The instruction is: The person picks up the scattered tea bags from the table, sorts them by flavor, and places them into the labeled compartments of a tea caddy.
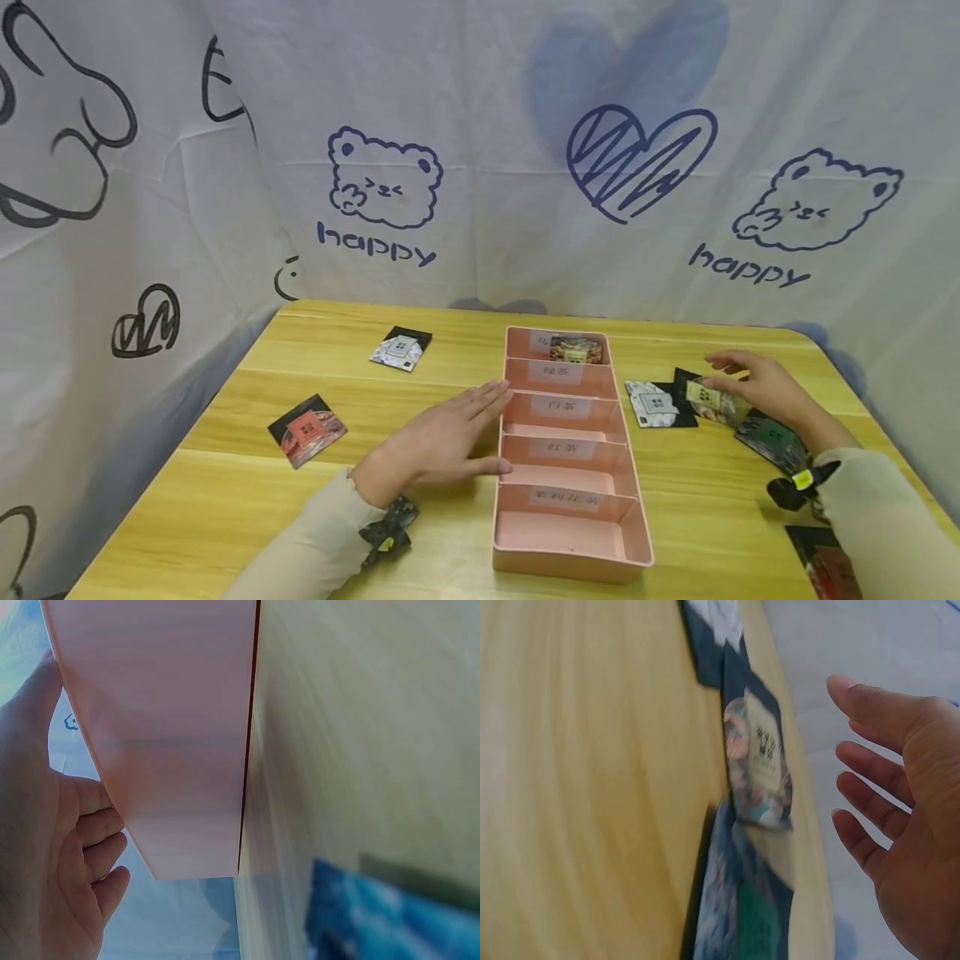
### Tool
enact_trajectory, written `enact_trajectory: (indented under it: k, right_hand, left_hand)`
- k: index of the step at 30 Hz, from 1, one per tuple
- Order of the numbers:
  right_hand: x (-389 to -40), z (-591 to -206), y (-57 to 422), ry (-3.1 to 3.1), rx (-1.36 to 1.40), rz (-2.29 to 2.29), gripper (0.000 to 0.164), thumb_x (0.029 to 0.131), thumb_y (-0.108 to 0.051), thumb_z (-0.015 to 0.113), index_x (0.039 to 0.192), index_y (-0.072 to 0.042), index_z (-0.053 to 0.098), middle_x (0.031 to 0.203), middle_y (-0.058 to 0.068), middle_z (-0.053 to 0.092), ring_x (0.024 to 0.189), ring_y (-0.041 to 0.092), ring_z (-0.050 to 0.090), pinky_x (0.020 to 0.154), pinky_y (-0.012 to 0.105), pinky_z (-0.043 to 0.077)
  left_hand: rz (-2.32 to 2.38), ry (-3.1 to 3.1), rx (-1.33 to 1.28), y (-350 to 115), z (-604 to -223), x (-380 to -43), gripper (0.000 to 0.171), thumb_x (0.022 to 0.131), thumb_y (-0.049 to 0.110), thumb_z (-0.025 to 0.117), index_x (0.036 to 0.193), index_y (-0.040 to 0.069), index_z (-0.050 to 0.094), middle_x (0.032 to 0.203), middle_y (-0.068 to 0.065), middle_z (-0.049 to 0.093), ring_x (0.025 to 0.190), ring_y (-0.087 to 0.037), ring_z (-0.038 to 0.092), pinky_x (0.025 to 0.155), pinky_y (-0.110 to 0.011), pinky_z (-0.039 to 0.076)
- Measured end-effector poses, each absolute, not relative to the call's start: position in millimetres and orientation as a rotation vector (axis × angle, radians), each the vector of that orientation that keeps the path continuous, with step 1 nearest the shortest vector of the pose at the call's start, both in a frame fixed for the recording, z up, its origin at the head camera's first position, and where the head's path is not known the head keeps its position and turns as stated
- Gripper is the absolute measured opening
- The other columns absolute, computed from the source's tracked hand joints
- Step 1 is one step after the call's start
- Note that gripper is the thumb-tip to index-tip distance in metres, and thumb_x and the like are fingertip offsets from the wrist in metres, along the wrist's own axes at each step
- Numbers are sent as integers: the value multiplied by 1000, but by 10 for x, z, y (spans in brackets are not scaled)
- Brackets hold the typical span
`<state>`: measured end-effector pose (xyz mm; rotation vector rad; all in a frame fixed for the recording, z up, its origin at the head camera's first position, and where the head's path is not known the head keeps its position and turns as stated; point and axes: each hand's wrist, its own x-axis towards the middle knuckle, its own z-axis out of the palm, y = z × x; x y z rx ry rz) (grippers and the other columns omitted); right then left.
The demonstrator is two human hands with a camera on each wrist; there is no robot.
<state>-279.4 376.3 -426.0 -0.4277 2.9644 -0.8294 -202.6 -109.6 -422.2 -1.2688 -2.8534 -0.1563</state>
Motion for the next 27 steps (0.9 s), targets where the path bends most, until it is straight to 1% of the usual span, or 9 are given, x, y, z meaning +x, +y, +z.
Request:
enact_trajectory:
  k: [6,11,15,23,27]
  right_hand:
    - [-2758,-4331,3875,2922,-356,-811,70,94,-42,65,142,5,45,135,30,49,119,48,45,84,61,49]
    - [-2761,-4382,3923,2875,-317,-826,76,92,-45,67,143,5,42,137,31,45,121,50,42,85,62,48]
    - [-2775,-4407,3941,2856,-309,-817,76,91,-44,68,143,6,42,138,32,44,121,51,40,85,62,48]
    - [-2755,-4426,4011,2820,-349,-823,78,91,-41,69,141,11,40,139,37,41,119,58,42,85,65,48]
    - [-2769,-4439,4022,2828,-407,-808,76,91,-37,70,139,14,42,137,38,43,118,60,43,86,67,46]
  left_hand:
    - [-150,-2867,-1278,-1093,-4212,-2034,100,89,79,21,157,7,8,163,-10,7,149,-23,7,120,-38,15]
    - [-148,-2862,-1285,-1096,-4205,-2040,100,90,79,21,157,6,9,163,-11,8,148,-27,11,120,-40,17]
    - [-143,-2869,-1277,-1100,-4202,-2039,100,90,79,21,157,7,8,163,-11,7,149,-25,10,120,-39,16]
    - [-155,-2873,-1282,-1106,-4199,-2035,100,89,79,20,157,7,7,163,-11,6,149,-23,6,120,-41,17]
    - [-156,-2872,-1281,-1111,-4192,-2030,100,90,79,20,157,7,8,163,-11,6,149,-24,6,120,-41,17]
